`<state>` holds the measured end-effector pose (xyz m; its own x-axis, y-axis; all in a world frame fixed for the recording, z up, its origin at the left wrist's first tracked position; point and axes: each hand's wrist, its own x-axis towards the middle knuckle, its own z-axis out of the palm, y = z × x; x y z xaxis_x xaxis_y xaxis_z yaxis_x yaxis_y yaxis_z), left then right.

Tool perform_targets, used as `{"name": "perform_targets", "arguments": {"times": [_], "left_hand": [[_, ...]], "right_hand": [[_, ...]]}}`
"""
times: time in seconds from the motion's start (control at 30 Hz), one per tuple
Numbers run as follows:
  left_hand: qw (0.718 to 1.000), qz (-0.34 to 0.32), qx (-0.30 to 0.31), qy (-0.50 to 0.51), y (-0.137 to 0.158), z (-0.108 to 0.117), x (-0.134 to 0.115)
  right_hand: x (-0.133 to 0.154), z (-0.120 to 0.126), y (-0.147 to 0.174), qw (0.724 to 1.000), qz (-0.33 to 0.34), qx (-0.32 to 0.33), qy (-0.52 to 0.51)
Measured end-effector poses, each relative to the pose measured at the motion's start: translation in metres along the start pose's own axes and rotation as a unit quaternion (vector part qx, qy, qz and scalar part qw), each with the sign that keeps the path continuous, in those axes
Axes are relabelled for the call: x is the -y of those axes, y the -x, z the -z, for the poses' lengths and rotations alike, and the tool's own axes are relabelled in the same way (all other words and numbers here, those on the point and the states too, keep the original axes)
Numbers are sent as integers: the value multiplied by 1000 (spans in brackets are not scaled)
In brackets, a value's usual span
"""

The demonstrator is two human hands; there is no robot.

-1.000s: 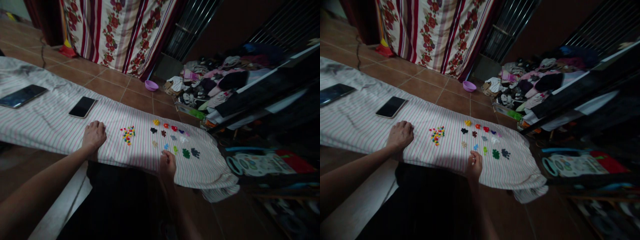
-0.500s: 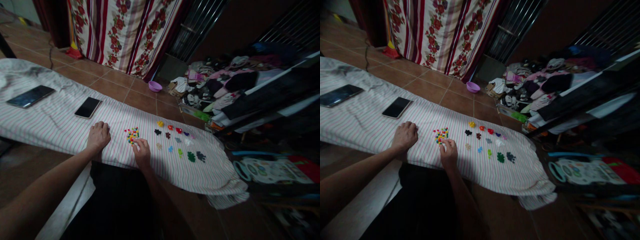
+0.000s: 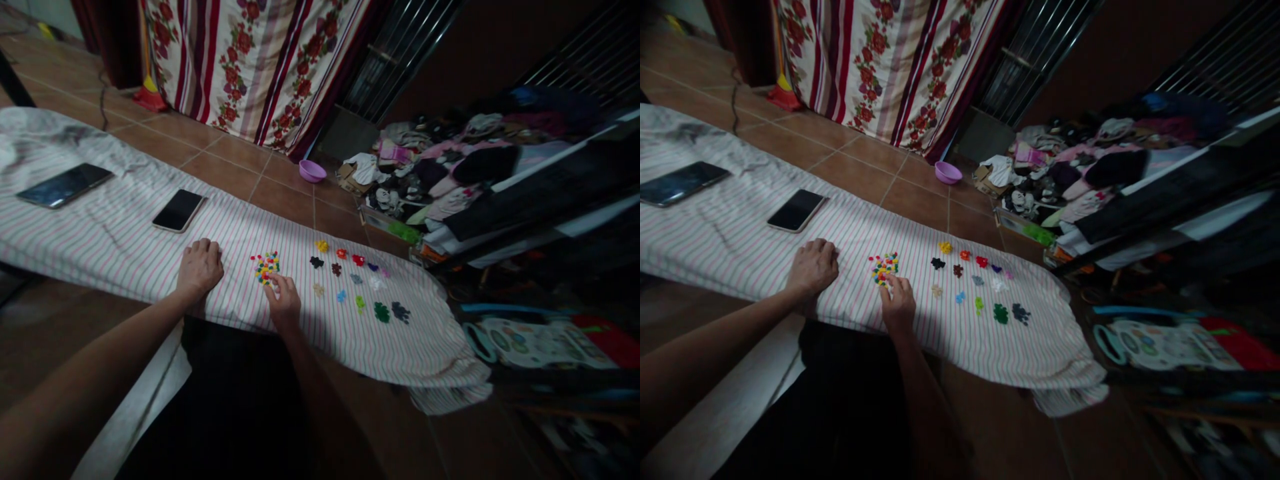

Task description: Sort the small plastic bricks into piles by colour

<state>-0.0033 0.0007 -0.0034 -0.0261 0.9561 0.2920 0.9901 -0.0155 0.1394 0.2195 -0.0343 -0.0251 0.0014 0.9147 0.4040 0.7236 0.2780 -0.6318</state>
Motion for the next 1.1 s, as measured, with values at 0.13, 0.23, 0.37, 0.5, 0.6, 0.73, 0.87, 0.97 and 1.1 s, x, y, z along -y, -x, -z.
{"name": "perform_targets", "arguments": {"times": [0.13,0.23,0.37,0.5,0.6,0.73,0.87,0.97,1.1], "left_hand": [[1000,2,0,19,0,0,0],[999,4,1,37,0,0,0],[1000,6,0,25,0,1,0],[1000,2,-1,3,0,-1,0],[1000,1,-3,-3,0,-1,1],[1000,2,2,4,0,-1,1],[1000,2,-2,6,0,-1,1],[1000,1,-4,2,0,-1,1],[1000,-1,-4,6,1,-2,1]], "right_hand": [[-2,0,-2,1000,-12,-3,-6],[-3,-1,-4,999,-33,12,5],[-2,-1,-6,998,-52,31,27],[-3,-2,-6,998,-57,24,21],[-5,-4,-7,999,-47,7,1],[-8,-5,-8,999,-37,-24,-18],[-11,-5,-9,998,-25,-46,-43],[-13,-3,-9,996,-16,-69,-48],[-14,-3,-6,996,4,-73,-42]]}}
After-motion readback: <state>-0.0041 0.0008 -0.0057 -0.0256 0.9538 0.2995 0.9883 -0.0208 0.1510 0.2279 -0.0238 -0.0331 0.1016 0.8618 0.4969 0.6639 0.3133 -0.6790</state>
